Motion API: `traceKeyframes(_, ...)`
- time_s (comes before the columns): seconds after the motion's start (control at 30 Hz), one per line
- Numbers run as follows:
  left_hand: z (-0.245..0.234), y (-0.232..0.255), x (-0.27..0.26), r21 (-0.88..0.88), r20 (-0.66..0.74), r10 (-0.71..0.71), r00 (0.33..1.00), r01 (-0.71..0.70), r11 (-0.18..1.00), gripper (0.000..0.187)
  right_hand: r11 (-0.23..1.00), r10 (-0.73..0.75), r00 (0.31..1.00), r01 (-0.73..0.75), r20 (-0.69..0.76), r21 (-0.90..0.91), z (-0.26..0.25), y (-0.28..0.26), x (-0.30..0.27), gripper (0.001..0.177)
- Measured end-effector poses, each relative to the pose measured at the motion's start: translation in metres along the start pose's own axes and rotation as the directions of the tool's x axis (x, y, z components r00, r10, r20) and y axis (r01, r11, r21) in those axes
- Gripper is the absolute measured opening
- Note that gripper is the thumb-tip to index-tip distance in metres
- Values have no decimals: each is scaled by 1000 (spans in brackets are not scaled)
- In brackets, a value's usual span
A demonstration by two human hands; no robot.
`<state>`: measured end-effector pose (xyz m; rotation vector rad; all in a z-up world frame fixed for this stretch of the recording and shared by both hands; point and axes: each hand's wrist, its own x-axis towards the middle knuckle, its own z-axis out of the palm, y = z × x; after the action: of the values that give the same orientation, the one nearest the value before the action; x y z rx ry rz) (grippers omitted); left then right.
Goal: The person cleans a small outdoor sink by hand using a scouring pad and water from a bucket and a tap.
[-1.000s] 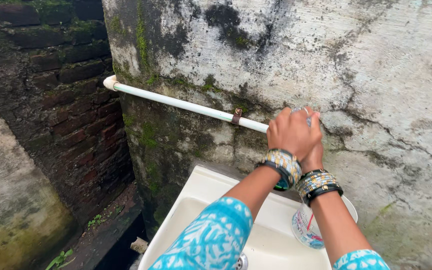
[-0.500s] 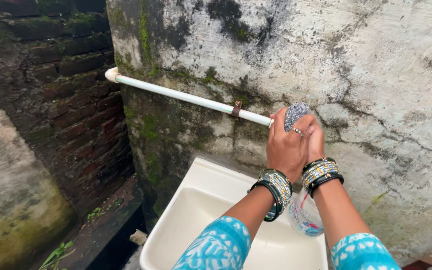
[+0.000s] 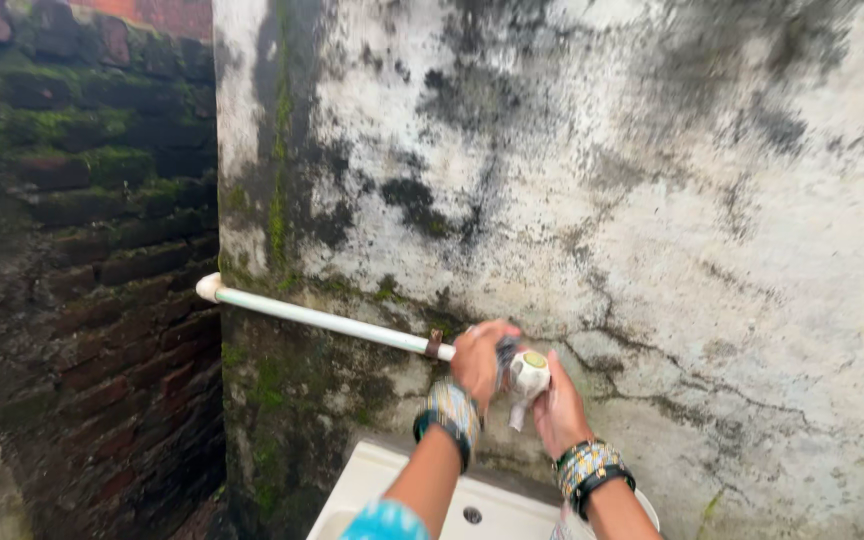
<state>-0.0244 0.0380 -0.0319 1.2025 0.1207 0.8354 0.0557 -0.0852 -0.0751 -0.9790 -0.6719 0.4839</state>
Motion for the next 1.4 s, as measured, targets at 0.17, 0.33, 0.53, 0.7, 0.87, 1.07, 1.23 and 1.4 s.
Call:
traceKeyframes(0.17, 6, 0, -70, -4, -311, -246, 918, 257, 966, 40, 998, 32, 999, -32, 2, -47, 0, -12, -20, 56)
traceKeyframes(0.33, 51, -26, -101, 612, -251, -20, 968, 175, 771, 97, 974, 194, 981, -190, 24, -121, 10, -35, -35, 65)
traceKeyframes(0.53, 42, -3, -89, 648, -357, -90, 930, 316, 693, 51, 935, 185, 981, -158, 55, -316, -2, -30, -27, 54)
traceKeyframes(0.7, 2, -46, -50, 568, -89, -389, 917, 367, 737, 25, 885, 183, 983, -170, -12, -433, -2, -29, -19, 48)
traceKeyframes(0.87, -26, -89, -16, 226, 602, -661, 448, 698, 679, 28, 883, 174, 984, -145, 25, -445, -4, -28, -19, 48)
traceKeyframes(1.07, -40, -16, -39, 674, 410, -670, 619, 290, 680, 31, 845, 143, 990, -130, -15, -518, 6, -40, -23, 59)
traceKeyframes(1.23, -62, 5, -57, 394, 257, -287, 923, 171, 903, 27, 868, 263, 964, -251, -32, -429, 10, -58, -3, 79)
traceKeyframes(1.4, -35, -7, -25, 448, -189, 223, 956, -118, 886, 41, 836, 291, 912, -390, -289, -386, -25, -23, 46, 44)
